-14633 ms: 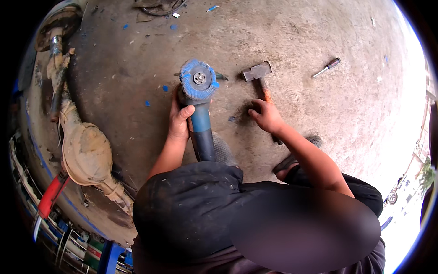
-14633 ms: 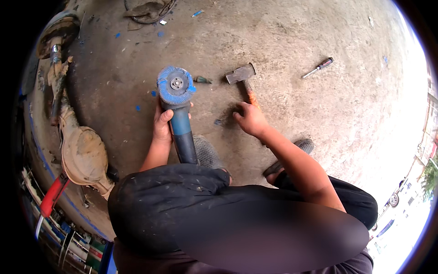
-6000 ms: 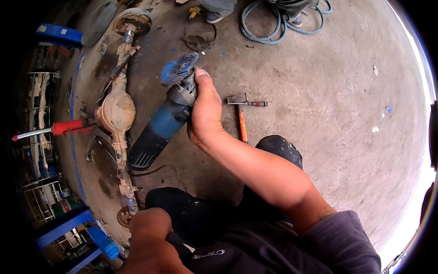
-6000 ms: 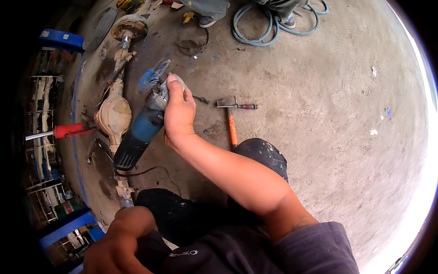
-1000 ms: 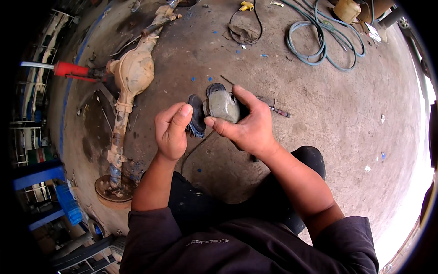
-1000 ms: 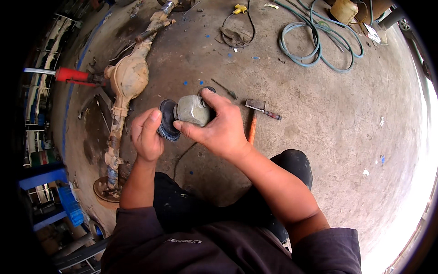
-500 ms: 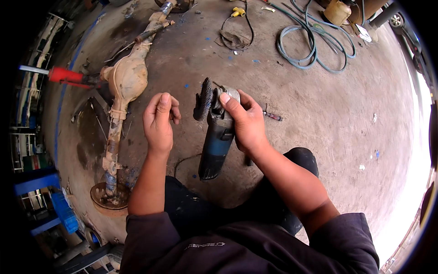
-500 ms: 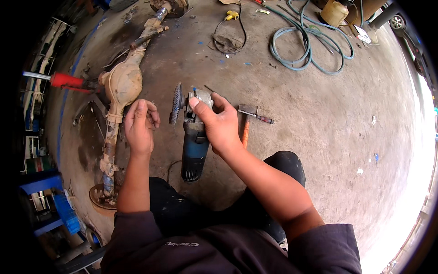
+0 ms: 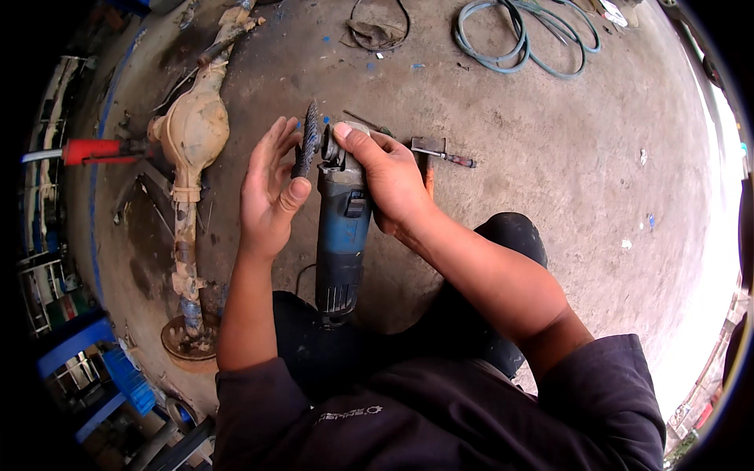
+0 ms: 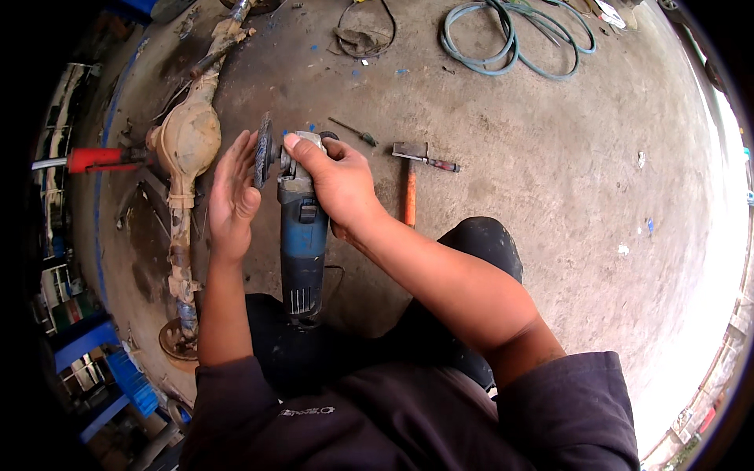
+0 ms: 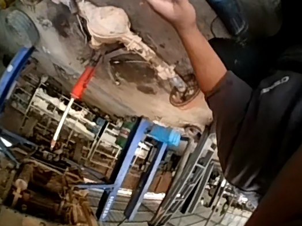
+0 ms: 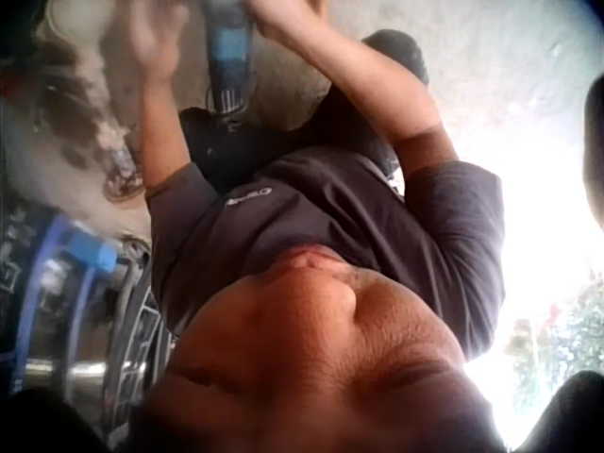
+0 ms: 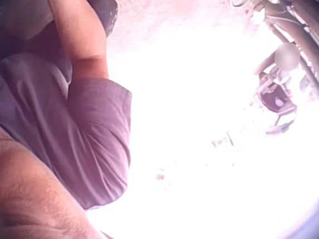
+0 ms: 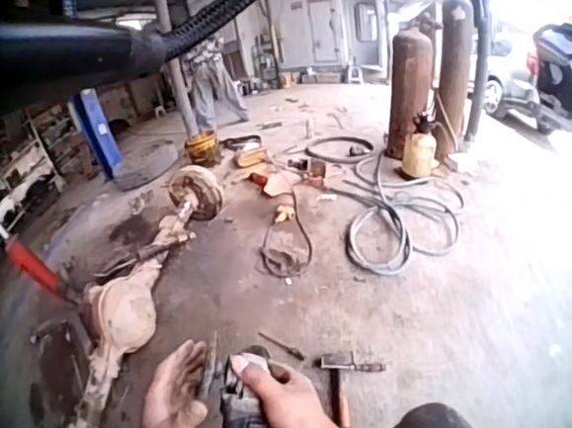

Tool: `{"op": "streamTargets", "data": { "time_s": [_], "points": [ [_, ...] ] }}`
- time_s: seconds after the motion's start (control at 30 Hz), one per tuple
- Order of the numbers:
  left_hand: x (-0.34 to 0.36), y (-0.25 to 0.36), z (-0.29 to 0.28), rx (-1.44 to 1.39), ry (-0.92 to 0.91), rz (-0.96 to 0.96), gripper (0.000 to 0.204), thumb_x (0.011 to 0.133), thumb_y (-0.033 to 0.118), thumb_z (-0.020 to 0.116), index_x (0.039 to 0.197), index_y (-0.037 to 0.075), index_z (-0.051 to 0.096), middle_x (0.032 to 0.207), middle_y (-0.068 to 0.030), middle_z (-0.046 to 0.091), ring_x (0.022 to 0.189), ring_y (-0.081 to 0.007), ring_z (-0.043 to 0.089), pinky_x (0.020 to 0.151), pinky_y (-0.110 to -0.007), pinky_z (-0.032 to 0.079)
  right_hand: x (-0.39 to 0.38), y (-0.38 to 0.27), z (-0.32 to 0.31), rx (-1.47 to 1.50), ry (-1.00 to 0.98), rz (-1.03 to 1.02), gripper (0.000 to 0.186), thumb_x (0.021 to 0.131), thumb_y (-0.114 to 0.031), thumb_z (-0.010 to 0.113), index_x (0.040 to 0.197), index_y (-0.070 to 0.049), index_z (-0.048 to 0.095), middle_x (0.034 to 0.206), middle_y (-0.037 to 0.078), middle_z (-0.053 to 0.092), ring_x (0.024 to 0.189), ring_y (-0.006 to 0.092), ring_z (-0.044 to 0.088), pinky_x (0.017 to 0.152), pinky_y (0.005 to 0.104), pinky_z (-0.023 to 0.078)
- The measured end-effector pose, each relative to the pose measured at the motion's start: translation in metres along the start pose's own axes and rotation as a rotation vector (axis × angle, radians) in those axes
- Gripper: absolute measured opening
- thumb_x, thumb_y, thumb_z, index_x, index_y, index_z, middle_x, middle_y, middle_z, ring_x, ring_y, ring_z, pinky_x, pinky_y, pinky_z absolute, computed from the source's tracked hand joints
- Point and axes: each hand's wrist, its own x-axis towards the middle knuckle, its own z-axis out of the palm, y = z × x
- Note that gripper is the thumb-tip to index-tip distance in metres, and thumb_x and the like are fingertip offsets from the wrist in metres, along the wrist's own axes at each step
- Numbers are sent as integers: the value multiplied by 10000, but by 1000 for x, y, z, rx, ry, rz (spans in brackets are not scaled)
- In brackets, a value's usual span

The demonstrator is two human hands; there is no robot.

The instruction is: The person disassembles an angle grinder, removes the grinding disc, and uses a hammer to tap a component. They then reassemble the grinder, attach a new wire brush disc, and tighten it with a wrench.

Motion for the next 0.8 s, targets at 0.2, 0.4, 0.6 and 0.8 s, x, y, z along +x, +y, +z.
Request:
{"op": "streamTargets", "data": {
  "time_s": [0.2, 0.4, 0.6, 0.8],
  "points": [
    [4, 6, 2, 21, -59, 18, 1054, 907, 668, 672, 1544, -96, 323, 1521, -232, 475, 1386, -295, 492, 1161, -412, 372, -2, 10, -2, -208, 9, -134, 907, 840, -438, 854, 1365, 205, 488, 1115, 165, 693, 976, 175, 653, 844, 308, 543],
    [1, 7, 0, 21, -61, 29, 985, 930, 620, 680, 1546, -68, 337, 1478, -176, 518, 1295, -235, 531, 1094, -368, 419, -6, 7, -1, -346, 34, -239, 921, 808, -433, 878, 1353, 204, 496, 1130, 191, 699, 1012, 191, 663, 885, 314, 541],
    [-2, 7, 2, -10, -45, 27, 942, 946, 645, 635, 1514, -62, 382, 1417, -148, 554, 1209, -202, 551, 1039, -348, 440, -10, 6, -3, -451, 10, -389, 856, 792, -385, 898, 1319, 181, 531, 1117, 202, 709, 1010, 202, 679, 897, 330, 553],
    [-3, 0, 3, -63, -46, 37, 928, 952, 633, 640, 1498, -72, 387, 1374, -141, 567, 1251, -211, 548, 1108, -365, 402, -25, -12, 4, -524, 30, -336, 849, 790, -362, 909, 1322, 180, 531, 1130, 205, 707, 1025, 188, 675, 903, 323, 550]
  ]
}}
